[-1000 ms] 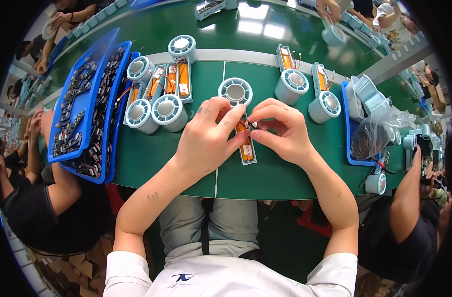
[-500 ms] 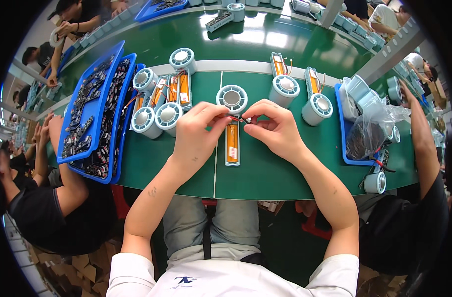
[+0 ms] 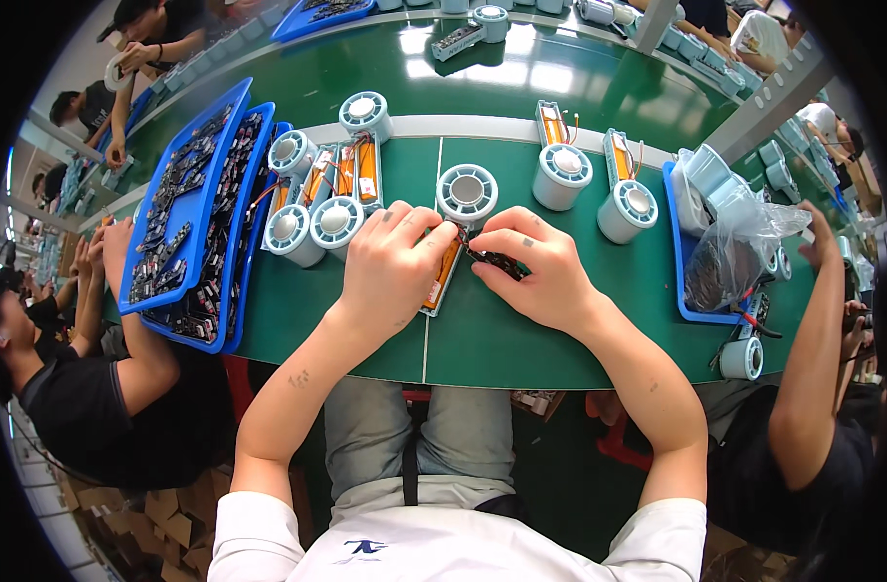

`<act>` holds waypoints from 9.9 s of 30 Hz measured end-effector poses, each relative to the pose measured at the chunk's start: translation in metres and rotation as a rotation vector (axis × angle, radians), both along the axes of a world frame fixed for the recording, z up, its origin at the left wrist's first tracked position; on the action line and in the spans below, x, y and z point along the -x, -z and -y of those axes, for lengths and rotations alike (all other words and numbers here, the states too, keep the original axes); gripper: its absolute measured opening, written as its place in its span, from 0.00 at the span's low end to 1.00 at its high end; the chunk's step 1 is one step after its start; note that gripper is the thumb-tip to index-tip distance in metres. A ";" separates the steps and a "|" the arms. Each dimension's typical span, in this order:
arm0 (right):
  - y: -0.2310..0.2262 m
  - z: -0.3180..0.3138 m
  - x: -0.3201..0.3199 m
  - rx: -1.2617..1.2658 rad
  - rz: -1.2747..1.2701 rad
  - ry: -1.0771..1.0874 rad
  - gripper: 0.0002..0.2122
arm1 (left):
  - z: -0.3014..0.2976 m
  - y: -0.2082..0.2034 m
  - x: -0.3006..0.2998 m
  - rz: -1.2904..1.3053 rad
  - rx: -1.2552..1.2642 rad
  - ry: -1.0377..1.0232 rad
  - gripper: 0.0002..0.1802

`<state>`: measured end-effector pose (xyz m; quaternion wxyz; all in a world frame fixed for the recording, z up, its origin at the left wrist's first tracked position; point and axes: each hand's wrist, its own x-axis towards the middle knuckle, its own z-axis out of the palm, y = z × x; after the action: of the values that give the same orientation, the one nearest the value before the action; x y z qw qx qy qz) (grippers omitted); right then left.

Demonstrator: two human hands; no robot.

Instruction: Assembling small electronic components and motor parts on a factory production line.

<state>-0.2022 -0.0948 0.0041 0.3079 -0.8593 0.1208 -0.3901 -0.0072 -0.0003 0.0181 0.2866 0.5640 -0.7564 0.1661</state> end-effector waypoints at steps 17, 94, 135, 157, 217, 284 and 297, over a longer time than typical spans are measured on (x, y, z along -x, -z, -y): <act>0.002 0.004 -0.005 0.135 0.053 0.069 0.15 | -0.005 0.005 -0.004 -0.514 -0.190 0.067 0.09; -0.025 0.171 -0.162 0.008 -0.502 0.679 0.23 | 0.018 0.024 0.016 -0.665 0.188 0.558 0.09; -0.105 -0.059 -0.150 -0.200 0.212 0.105 0.06 | 0.028 0.062 -0.011 -1.547 -0.098 0.449 0.21; -0.045 -0.047 -0.010 0.098 -0.474 0.522 0.22 | 0.040 0.027 -0.004 -1.562 -0.297 0.236 0.21; -0.020 0.000 -0.029 0.139 -0.093 0.375 0.01 | 0.013 0.014 0.006 -1.308 -0.510 0.301 0.19; -0.035 0.006 -0.021 0.326 -0.038 0.252 0.15 | 0.018 -0.013 -0.023 -1.641 -0.732 0.521 0.19; -0.022 0.032 -0.010 -0.144 0.026 -0.012 0.17 | 0.036 0.010 -0.022 -0.882 -0.434 0.506 0.26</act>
<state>-0.1919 -0.1270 0.0262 0.3725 -0.8306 0.1394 -0.3897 0.0150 -0.0362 0.0080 0.4842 0.4271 -0.6935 -0.3197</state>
